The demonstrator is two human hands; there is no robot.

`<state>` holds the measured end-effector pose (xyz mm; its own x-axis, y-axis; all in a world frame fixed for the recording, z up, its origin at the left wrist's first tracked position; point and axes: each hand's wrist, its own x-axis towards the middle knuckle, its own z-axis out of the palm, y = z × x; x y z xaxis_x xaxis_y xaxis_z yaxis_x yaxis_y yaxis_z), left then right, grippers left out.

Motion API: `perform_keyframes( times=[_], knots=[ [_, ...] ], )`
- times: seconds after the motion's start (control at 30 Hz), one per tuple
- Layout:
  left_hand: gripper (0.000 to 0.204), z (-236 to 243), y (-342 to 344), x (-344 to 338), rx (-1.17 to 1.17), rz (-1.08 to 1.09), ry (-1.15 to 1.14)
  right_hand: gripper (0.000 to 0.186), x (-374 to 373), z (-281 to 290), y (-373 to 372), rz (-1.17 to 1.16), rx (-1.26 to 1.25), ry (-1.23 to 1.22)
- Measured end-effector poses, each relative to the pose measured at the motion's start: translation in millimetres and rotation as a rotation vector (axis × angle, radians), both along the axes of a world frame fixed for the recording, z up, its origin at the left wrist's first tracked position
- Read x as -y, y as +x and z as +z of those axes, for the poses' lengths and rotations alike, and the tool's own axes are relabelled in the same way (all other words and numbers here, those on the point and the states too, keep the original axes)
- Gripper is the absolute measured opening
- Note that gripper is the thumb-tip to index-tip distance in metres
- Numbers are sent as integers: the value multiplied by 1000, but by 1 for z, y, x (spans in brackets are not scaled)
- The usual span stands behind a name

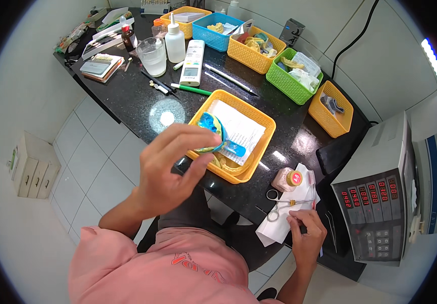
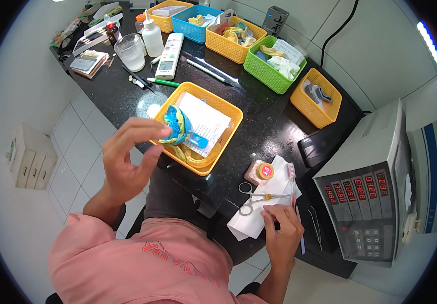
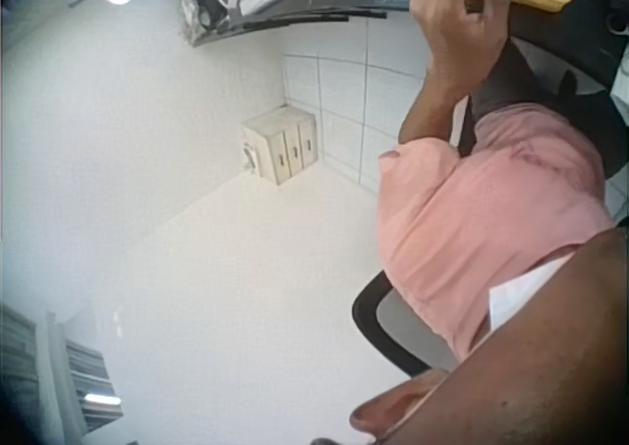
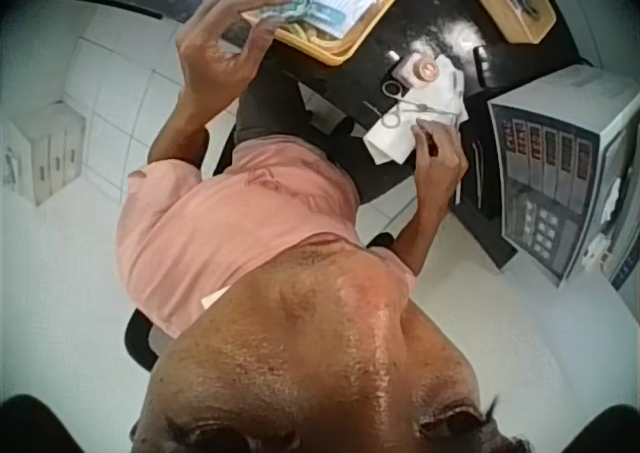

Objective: The recorder is staining and glazing a dental crown by applying glaze liquid with a brush and using a porcelain furnace.

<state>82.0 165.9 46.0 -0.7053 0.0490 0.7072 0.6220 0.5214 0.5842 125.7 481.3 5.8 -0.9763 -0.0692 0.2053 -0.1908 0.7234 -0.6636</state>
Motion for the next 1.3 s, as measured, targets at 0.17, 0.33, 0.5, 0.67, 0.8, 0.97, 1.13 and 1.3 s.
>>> perform_keyframes(
  times=[0.17, 0.33, 0.5, 0.67, 0.8, 0.97, 1.13, 1.3],
  knots=[
    [26, 8, -29, 14, 70, 41, -115, 16, -2, 0, -2, 8, 28, 98],
    [37, 14, -35, 15, 246, -111, -283, 17, -3, 1, -4, -45, -65, 100],
    [54, 23, -44, 12, 240, -200, -586, 8, -20, 16, 3, -124, -4, -6],
    [68, 19, -60, 8, 325, -253, -669, 4, 27, 52, -36, -19, -311, 22],
    [81, 15, -79, 2, 202, -366, -679, 11, 50, 81, -67, 278, -348, 148],
    [91, 20, -86, 7, 292, -434, -574, 12, 73, 95, -99, 417, -310, 162],
    [95, 23, -75, 20, 305, -357, -438, 7, 81, 89, -120, 465, -318, 136],
    [95, 19, -75, 28, 342, -333, -270, 7, 94, 83, -130, 542, -220, 284]
  ],
)
